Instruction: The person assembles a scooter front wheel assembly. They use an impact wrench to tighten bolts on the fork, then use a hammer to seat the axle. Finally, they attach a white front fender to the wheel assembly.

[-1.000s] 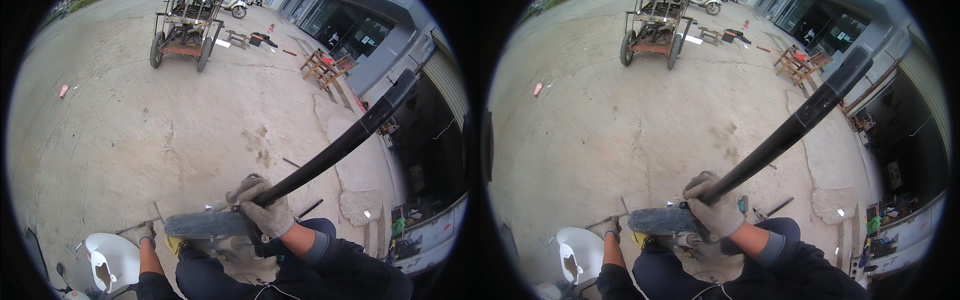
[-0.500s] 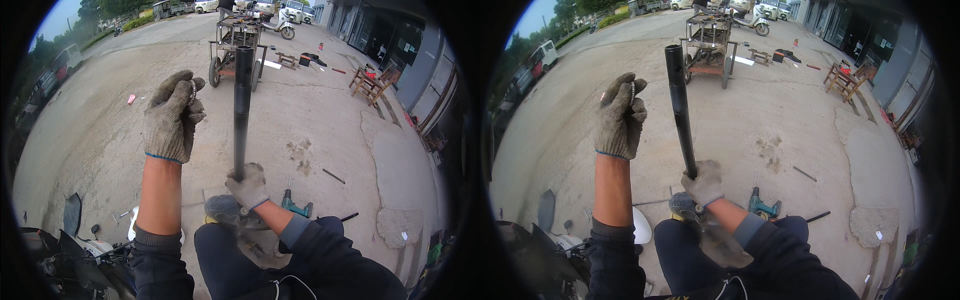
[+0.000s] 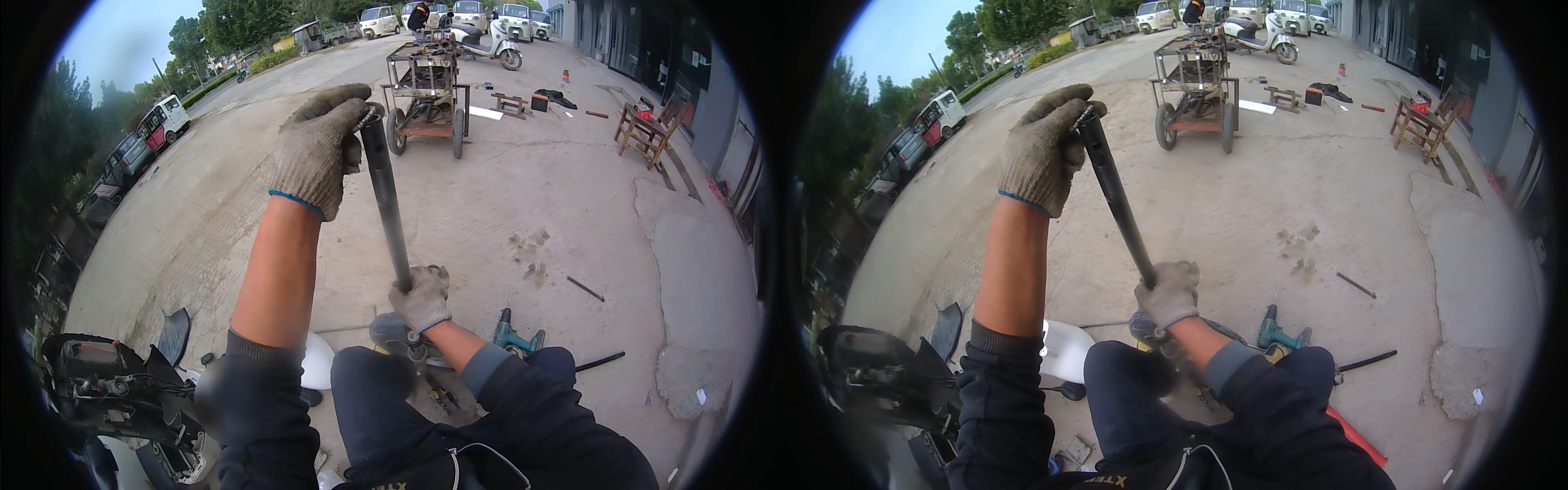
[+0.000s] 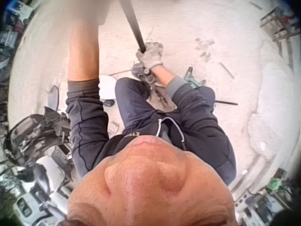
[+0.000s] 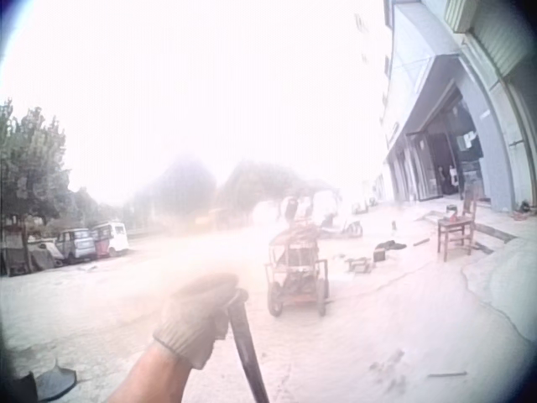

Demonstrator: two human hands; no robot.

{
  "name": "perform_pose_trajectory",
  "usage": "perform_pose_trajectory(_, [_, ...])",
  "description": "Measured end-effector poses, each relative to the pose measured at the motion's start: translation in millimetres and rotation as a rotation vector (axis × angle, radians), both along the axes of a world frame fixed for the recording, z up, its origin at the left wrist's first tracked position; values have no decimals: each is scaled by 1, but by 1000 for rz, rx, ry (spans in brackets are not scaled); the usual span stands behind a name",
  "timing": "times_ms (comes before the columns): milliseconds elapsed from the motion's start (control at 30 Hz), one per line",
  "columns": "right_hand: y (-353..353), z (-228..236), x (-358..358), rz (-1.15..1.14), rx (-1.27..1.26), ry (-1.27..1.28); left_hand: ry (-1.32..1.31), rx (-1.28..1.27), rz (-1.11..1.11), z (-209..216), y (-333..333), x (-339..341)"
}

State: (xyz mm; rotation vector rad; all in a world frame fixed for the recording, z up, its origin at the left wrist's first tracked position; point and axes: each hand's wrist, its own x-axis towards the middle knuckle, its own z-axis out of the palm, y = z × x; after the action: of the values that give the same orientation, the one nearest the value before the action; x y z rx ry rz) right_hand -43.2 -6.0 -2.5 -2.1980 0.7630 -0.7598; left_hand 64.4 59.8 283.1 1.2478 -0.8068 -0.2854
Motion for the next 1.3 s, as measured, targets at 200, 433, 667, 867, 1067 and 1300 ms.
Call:
perform_pose_trajectory(200, [-11, -3, -9, -24, 9, 38, -162, 26, 54, -2, -11, -23])
perform_pose_trajectory(433, [-13, -26, -4, -33, -13, -117, -186, 20, 38, -10, -24, -28])
perform_pose_trajectory(667, [-17, -26, -6, -53, -122, -148, -273, 26, 35, -23, -28, -33])
perform_pose_trajectory(867, [-22, -33, -6, -43, -104, -171, -610, 385, 137, -34, -23, -35])
perform_pose_trajectory(1067, [-23, -22, -7, 9, -120, -113, -581, 668, 9, -77, -12, -34])
perform_pose_trajectory(1300, [-39, -35, -70, 144, 96, -55, -171, 500, -52, -142, -11, -13])
